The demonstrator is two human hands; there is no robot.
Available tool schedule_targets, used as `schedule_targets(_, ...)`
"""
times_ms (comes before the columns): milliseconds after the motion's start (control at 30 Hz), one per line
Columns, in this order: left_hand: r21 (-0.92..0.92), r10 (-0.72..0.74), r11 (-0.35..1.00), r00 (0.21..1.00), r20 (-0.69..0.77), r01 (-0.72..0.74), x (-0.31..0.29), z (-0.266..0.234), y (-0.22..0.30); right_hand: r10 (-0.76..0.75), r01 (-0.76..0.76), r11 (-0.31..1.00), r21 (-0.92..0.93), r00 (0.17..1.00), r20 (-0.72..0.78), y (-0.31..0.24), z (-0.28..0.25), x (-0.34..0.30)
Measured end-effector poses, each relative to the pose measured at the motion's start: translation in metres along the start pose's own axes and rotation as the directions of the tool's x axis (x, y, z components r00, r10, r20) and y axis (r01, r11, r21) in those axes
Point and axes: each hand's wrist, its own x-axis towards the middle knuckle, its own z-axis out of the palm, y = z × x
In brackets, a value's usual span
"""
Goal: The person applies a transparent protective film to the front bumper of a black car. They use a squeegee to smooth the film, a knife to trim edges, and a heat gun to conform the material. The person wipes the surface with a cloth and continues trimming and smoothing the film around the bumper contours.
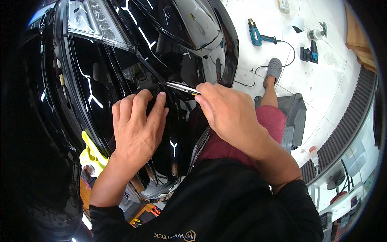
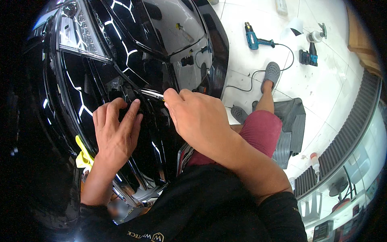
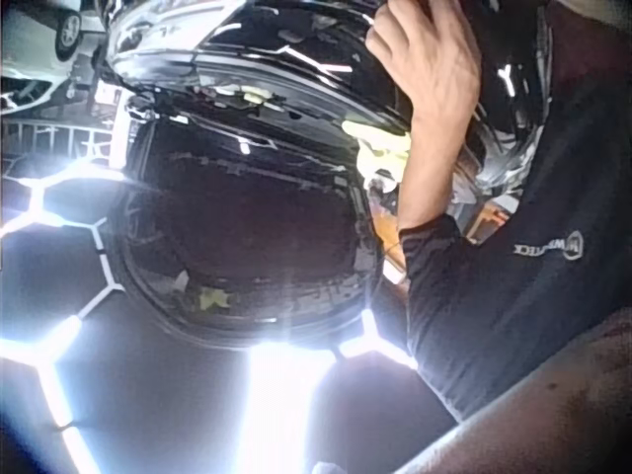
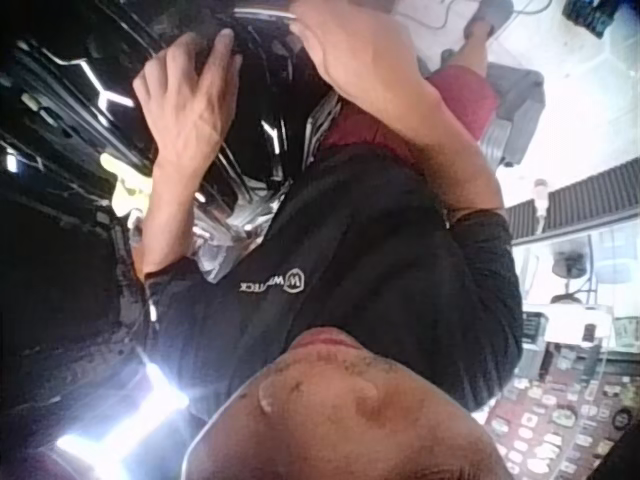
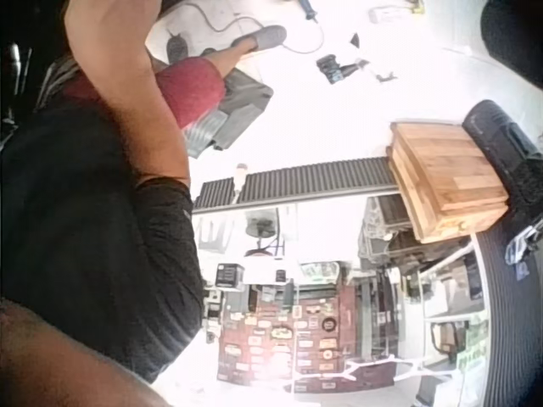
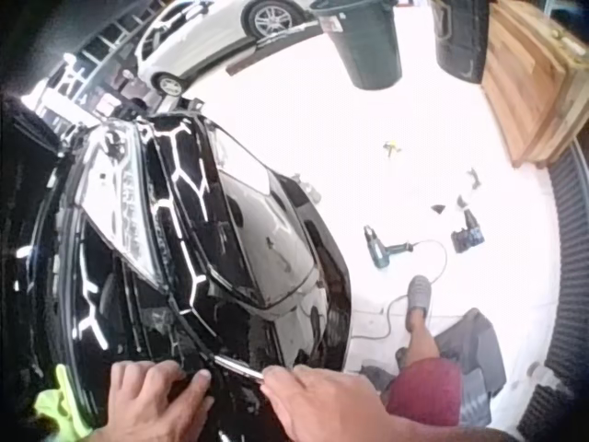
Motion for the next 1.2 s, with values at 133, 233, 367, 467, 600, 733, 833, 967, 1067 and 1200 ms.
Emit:
schedule_targets(133,-0.006,-0.015,1.000,1.000,0.001,0.015,0.000,0.001,0.001,0.036,-0.040,0.996,0.085,0.999,0.037,0.005,0.000,0.002)
schedule_targets(233,-0.009,-0.020,1.000,1.000,0.008,0.020,0.000,0.001,0.000,0.042,-0.050,0.978,0.205,0.998,0.042,0.009,-0.002,0.002)
schedule_targets(367,-0.007,-0.007,1.000,1.000,0.006,0.007,0.000,0.002,-0.001,0.052,-0.057,0.985,0.163,0.998,0.033,0.008,0.001,-0.001)
schedule_targets(467,0.013,0.021,1.000,1.000,-0.010,-0.021,0.001,0.002,-0.002,0.048,-0.047,0.991,0.123,0.999,-0.002,0.004,0.005,-0.002)
schedule_targets(600,0.016,0.015,1.000,1.000,-0.005,-0.015,0.000,0.002,-0.001,0.017,-0.015,0.995,0.098,1.000,-0.014,0.003,0.005,-0.002)
schedule_targets(733,0.022,0.016,1.000,1.000,-0.011,-0.015,0.001,0.003,0.000,-0.008,0.012,0.997,0.082,0.999,-0.050,0.001,0.008,-0.003)
schedule_targets(833,0.029,0.011,1.000,1.000,-0.008,-0.011,0.000,0.004,0.001,0.015,-0.012,0.998,0.057,0.998,-0.067,-0.002,0.011,-0.005)
schedule_targets(967,0.035,0.016,0.999,1.000,-0.014,-0.015,-0.001,0.004,0.001,0.074,-0.066,0.994,0.084,0.992,-0.097,-0.009,0.020,-0.012)
schedule_targets(1067,0.028,0.020,0.999,1.000,-0.023,-0.020,-0.001,0.003,0.000,0.094,-0.066,0.983,0.171,0.982,-0.165,-0.011,0.031,-0.020)
schedule_targets(1200,0.017,0.027,1.000,0.999,-0.027,-0.027,-0.002,0.003,-0.001,0.169,-0.103,0.949,0.299,0.964,-0.203,-0.011,0.036,-0.031)
